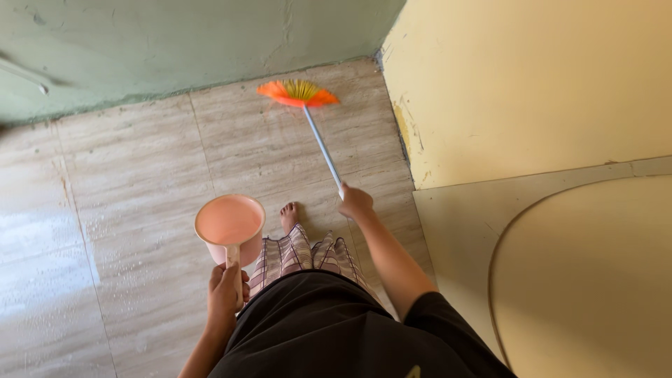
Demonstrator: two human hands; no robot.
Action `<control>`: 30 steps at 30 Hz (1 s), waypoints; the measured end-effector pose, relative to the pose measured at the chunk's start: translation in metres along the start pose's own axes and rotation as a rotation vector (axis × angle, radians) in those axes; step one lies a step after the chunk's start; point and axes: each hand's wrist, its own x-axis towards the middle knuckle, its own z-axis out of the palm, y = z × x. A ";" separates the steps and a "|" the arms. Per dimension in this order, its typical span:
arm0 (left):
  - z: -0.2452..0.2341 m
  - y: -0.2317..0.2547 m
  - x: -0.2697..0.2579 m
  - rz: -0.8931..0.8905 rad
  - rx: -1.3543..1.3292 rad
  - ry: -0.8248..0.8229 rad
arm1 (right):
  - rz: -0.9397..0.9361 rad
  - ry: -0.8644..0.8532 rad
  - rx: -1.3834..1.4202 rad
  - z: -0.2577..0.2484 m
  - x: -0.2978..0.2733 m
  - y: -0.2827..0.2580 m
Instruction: The person sweeps water and debris off a tiled floor using a small broom and a plastic scoop. They push the broom across the wet floor surface, collecting water and dirt, and later carry the scoop through a kitchen area.
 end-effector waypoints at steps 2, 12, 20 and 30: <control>-0.007 -0.005 -0.014 0.007 -0.017 0.016 | 0.210 0.046 0.141 0.010 0.005 -0.012; -0.033 -0.054 -0.044 0.006 -0.097 0.077 | -0.001 0.142 0.030 0.123 -0.138 0.066; -0.039 -0.057 -0.028 0.047 -0.121 -0.035 | 0.050 -0.178 -0.110 0.070 -0.340 0.093; -0.081 -0.035 -0.043 0.031 -0.023 -0.119 | -0.073 -0.046 -0.007 0.104 -0.245 -0.026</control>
